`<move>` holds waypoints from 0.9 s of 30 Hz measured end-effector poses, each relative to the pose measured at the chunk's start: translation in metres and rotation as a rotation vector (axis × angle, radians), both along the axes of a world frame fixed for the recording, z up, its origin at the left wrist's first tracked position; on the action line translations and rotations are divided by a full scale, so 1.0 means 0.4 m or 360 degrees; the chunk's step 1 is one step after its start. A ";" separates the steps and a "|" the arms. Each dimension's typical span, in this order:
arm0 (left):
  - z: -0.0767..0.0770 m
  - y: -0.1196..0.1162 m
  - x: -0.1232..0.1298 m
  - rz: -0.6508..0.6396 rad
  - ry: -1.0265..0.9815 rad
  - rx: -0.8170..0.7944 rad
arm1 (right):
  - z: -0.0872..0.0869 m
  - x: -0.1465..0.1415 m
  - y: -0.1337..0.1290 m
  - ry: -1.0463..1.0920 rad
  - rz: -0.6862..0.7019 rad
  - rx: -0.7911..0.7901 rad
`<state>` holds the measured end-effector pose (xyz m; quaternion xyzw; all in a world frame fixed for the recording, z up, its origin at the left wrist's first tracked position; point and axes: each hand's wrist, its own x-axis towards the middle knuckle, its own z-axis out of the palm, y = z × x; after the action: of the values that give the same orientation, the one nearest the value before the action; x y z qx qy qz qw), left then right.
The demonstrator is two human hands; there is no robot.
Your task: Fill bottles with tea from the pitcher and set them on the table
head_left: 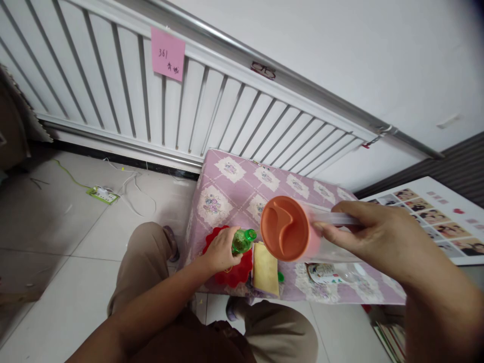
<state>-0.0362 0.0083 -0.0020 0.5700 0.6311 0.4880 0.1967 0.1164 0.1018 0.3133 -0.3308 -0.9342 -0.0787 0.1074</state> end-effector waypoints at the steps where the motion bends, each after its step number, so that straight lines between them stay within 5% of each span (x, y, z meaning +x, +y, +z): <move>1: 0.001 0.000 0.000 0.0003 -0.0007 0.0002 | -0.001 0.000 0.001 -0.0003 -0.0001 0.0000; 27: 0.002 -0.001 0.000 -0.0005 -0.0024 -0.0009 | -0.010 -0.004 -0.002 -0.0031 -0.0181 -0.0132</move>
<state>-0.0361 0.0079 -0.0013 0.5667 0.6300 0.4902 0.2039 0.1149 0.1010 0.3094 -0.3868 -0.9174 -0.0492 0.0799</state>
